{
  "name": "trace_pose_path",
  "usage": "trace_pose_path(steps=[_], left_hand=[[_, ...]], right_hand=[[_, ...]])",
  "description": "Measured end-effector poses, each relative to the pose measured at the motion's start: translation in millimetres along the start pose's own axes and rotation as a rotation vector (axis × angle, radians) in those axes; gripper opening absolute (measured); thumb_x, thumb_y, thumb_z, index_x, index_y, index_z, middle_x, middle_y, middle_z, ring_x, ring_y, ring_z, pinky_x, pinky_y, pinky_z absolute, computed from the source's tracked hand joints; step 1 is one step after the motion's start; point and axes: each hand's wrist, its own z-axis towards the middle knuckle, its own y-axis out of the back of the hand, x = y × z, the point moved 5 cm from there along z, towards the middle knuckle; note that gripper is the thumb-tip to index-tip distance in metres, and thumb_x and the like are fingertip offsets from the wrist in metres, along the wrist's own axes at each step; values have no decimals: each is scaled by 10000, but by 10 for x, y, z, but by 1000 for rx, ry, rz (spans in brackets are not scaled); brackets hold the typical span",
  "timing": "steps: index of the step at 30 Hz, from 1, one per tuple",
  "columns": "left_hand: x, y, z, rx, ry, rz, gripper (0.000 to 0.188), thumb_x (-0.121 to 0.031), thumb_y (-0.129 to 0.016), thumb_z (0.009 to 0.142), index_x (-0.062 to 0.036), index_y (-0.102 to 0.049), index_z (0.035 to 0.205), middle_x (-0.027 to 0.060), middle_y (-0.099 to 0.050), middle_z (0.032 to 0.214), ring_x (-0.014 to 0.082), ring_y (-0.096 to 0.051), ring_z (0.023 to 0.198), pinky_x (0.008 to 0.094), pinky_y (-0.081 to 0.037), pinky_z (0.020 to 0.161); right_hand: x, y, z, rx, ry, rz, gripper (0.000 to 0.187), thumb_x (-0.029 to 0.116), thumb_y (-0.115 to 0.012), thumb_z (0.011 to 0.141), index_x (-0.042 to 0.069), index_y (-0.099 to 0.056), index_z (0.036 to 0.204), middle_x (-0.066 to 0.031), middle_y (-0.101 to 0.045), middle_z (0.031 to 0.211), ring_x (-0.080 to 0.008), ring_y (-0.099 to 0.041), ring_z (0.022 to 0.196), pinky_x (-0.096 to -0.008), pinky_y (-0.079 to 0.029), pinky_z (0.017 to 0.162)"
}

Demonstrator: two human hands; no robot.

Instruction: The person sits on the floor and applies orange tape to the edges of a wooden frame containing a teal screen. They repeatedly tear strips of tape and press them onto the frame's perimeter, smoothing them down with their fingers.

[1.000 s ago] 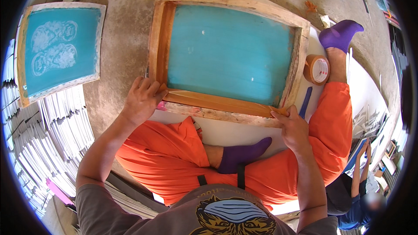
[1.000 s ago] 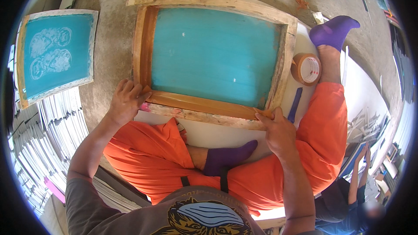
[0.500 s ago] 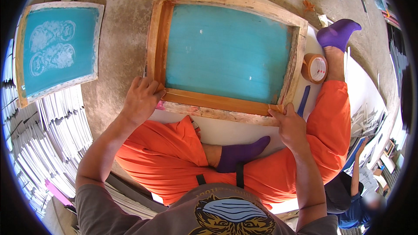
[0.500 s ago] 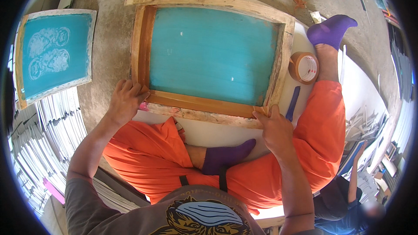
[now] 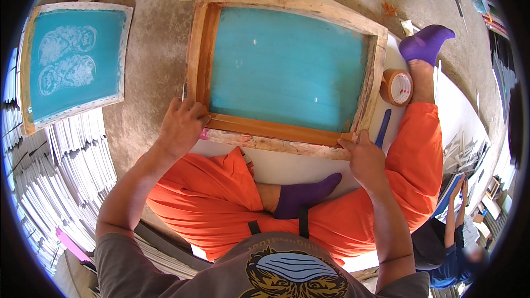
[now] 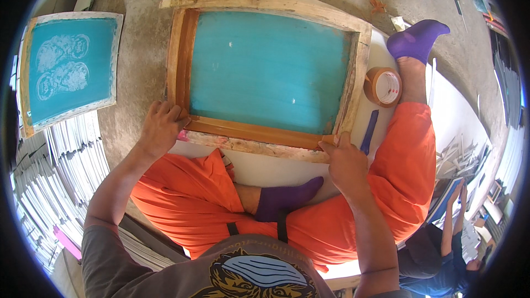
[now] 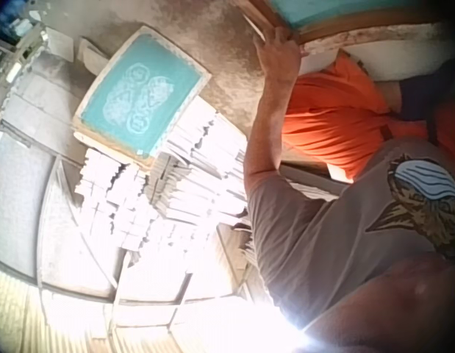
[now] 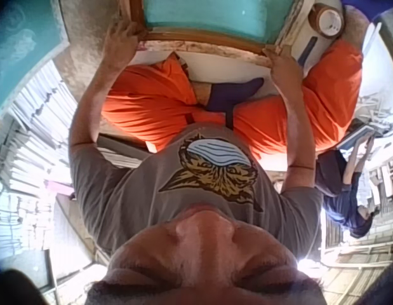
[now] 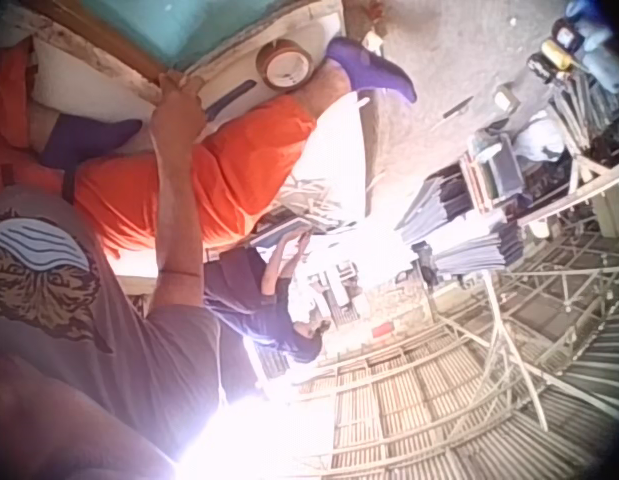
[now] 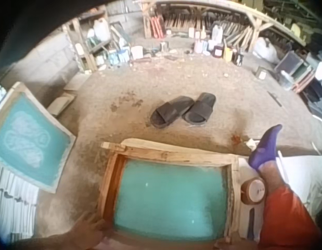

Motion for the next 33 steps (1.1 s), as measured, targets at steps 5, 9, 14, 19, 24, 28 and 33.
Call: trace_pose_path(steps=[5, 9, 14, 19, 24, 28, 33], left_hand=[[-6, -13, 9, 48, 16, -13, 231, -167, -692, 885, -199, -855, 1045, -3, -627, 992, 212, -594, 1060, 414, -473, 946], [-13, -59, 30, 127, 18, 50, 237, -168, -682, 910, -212, -860, 1060, 3, -632, 1009, 219, -596, 1092, 425, -470, 986], [-21, -120, 17, 178, 36, 52, 248, -174, -673, 936, -222, -858, 1094, 23, -637, 1037, 234, -601, 1132, 452, -467, 1043], [-37, -135, 30, 221, 58, 67, 247, -190, -661, 969, -230, -853, 1120, 28, -640, 1050, 238, -605, 1150, 469, -455, 1076], [-54, -134, 47, 248, 71, 75, 246, -211, -649, 992, -227, -848, 1135, 30, -651, 1069, 244, -606, 1168, 478, -445, 1094], [-58, -119, 57, 249, 55, 96, 245, -219, -642, 1003, -228, -848, 1135, 33, -659, 1075, 247, -605, 1179, 481, -440, 1101], [-57, -122, 57, 275, 49, 110, 247, -213, -644, 1002, -232, -850, 1136, 37, -663, 1067, 247, -603, 1182, 474, -445, 1089]], right_hand=[[14, 12, 19, 18, -6, 1, 440, 48, -612, 936, 254, -803, 1275, -125, -585, 1102, -317, -747, 861, -451, -618, 769], [23, 13, 24, 26, -10, -11, 439, 52, -613, 938, 254, -802, 1279, -136, -583, 1108, -317, -749, 866, -452, -620, 769], [34, -2, 41, 45, -15, -39, 438, 56, -612, 938, 255, -802, 1278, -149, -576, 1102, -319, -747, 856, -457, -620, 753], [51, 20, 37, 35, -20, -44, 415, 73, -623, 938, 248, -809, 1266, -145, -576, 1091, -321, -746, 834, -457, -619, 743], [60, -3, 39, -7, -7, -45, 372, 105, -633, 949, 241, -819, 1240, -135, -580, 1082, -318, -746, 795, -454, -620, 726], [66, -24, 40, -25, -12, -55, 332, 144, -635, 970, 243, -823, 1225, -133, -582, 1081, -312, -748, 792, -455, -620, 717], [68, -21, 52, -12, -35, -74, 314, 163, -637, 979, 254, -827, 1211, -130, -582, 1077, -312, -750, 802, -454, -621, 713]])
